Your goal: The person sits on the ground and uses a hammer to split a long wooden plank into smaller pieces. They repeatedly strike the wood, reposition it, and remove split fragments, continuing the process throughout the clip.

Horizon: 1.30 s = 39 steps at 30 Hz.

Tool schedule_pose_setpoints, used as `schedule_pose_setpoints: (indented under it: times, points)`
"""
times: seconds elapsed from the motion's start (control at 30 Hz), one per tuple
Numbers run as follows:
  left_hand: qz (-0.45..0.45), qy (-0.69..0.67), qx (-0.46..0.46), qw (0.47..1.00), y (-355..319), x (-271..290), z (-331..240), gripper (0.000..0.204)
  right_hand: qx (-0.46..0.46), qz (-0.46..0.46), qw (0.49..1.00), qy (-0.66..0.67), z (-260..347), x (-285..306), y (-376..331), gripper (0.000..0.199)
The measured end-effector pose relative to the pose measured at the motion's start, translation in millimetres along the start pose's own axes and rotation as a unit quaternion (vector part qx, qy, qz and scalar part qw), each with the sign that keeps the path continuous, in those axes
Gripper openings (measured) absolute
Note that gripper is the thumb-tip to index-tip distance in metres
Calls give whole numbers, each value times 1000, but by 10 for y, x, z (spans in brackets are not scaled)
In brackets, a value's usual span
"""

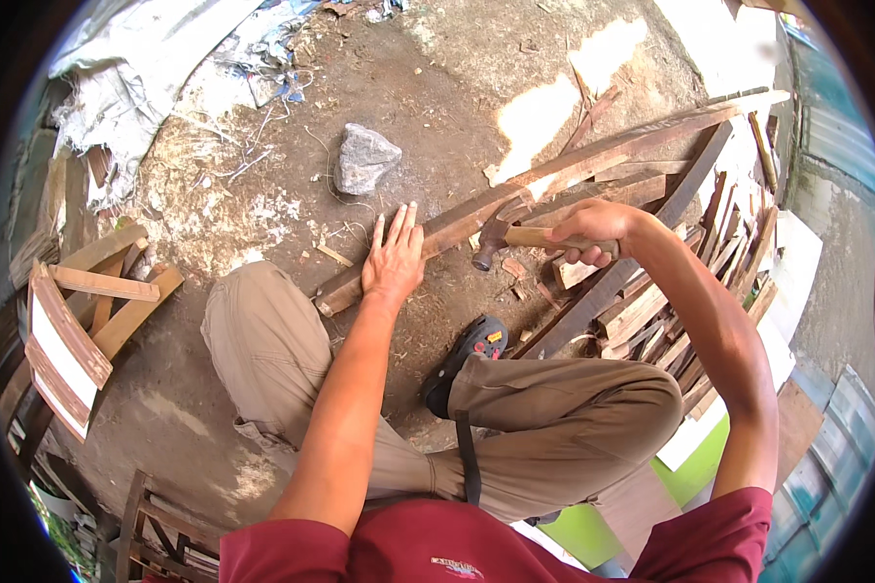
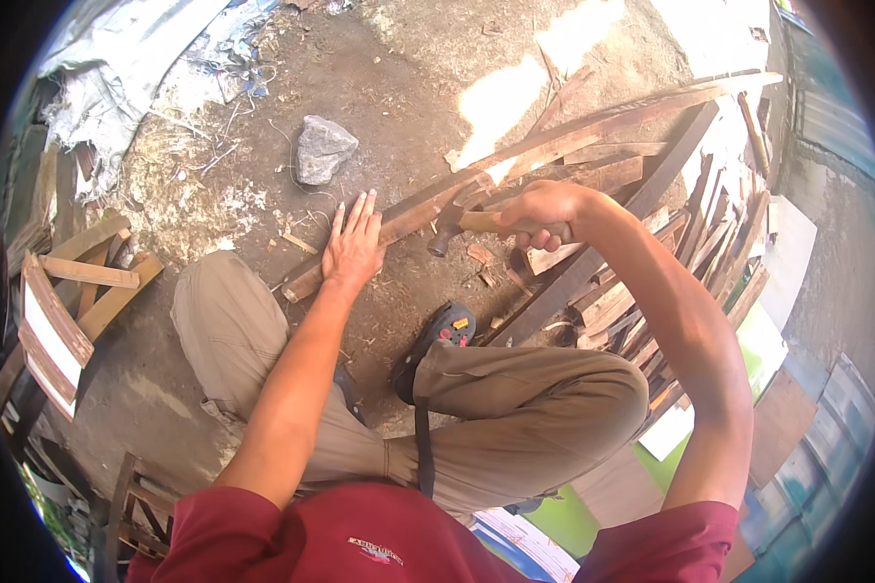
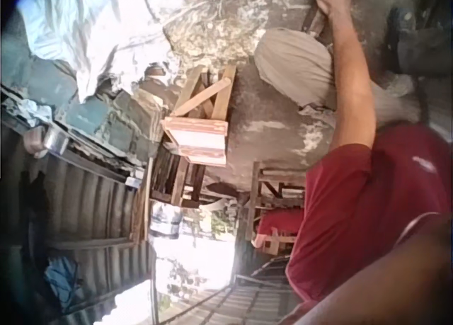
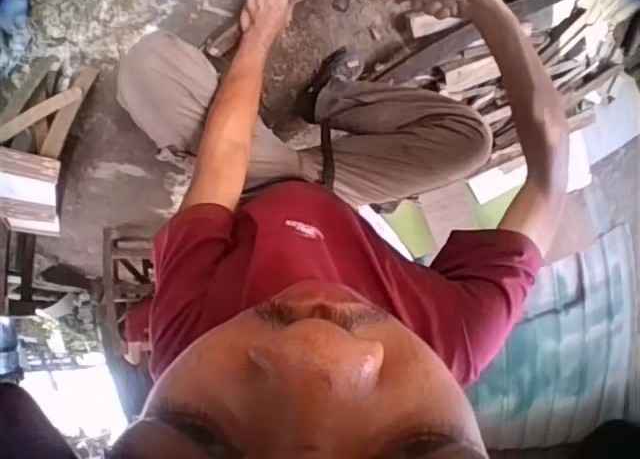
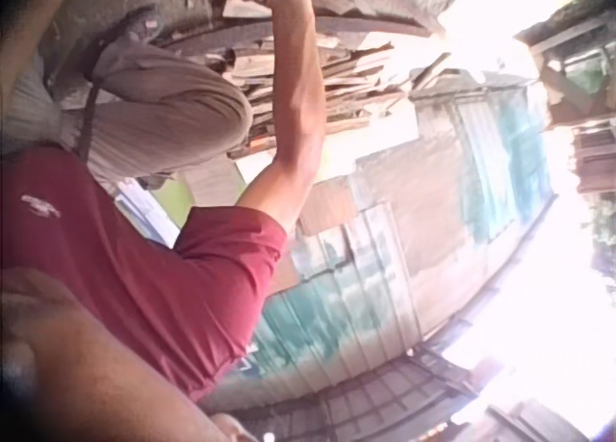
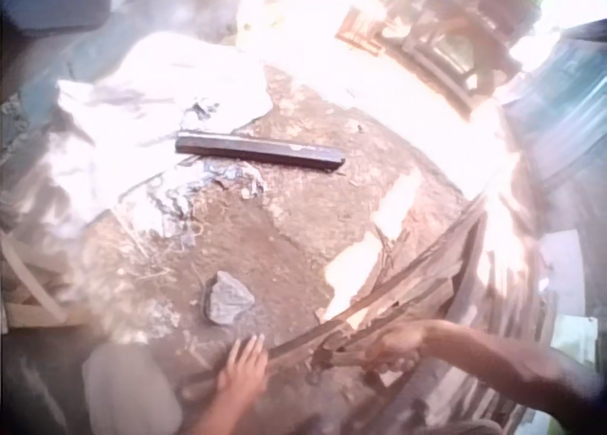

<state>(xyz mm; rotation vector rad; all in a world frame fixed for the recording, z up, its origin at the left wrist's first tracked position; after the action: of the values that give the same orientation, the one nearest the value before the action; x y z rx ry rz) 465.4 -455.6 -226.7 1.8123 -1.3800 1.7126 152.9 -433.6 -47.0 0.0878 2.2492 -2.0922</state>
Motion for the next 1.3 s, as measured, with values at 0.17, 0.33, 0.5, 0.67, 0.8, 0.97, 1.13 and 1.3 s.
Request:
schedule_pose_setpoints:
  times: [0.17, 0.33, 0.5, 0.67, 0.8, 0.97, 1.13, 1.3]
  points:
    - [8, 14, -1, 1000, 6, 40, -40, 53, 30, -11, 999, 4, -85, -22, -35, 39]
    - [4, 12, 10, 1000, 72, -1, -14, 53, 33, -16, 999, 38, -89, -81, -2, 41]
    - [-31, -7, 15, 999, 79, -50, 4, 51, 57, -53, 995, 61, -136, -262, -18, 35]
    - [-40, -5, 18, 999, 48, -72, -17, 51, 69, -72, 992, 77, -288, -387, 16, 33]
    - [-37, -6, 19, 999, 62, -54, -53, 56, 81, -74, 989, 94, -397, -424, 76, 32]
    - [-42, 20, 20, 999, 44, -22, -82, 61, 109, -105, 986, 74, -623, -510, 182, 34]
    - [-37, 30, 23, 999, 14, -71, -33, 61, 148, -141, 977, 68, -665, -895, 85, 39]
    - [-4, 34, 20, 999, 46, 57, -44, 59, 315, -226, 908, 158, -1164, -2005, 362, 36]
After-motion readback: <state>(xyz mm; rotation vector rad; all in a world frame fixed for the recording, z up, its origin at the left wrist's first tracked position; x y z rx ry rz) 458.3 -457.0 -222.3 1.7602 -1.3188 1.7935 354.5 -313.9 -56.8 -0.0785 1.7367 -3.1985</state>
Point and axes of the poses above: each hand's wrist, its own y-axis towards the middle knuckle, its own x-axis out of the back of the hand, z = x × y, the point moved 1 cm from there along y, towards the middle knuckle, and after that the axes turned 9 degrees about y, right-handed, at the moved point
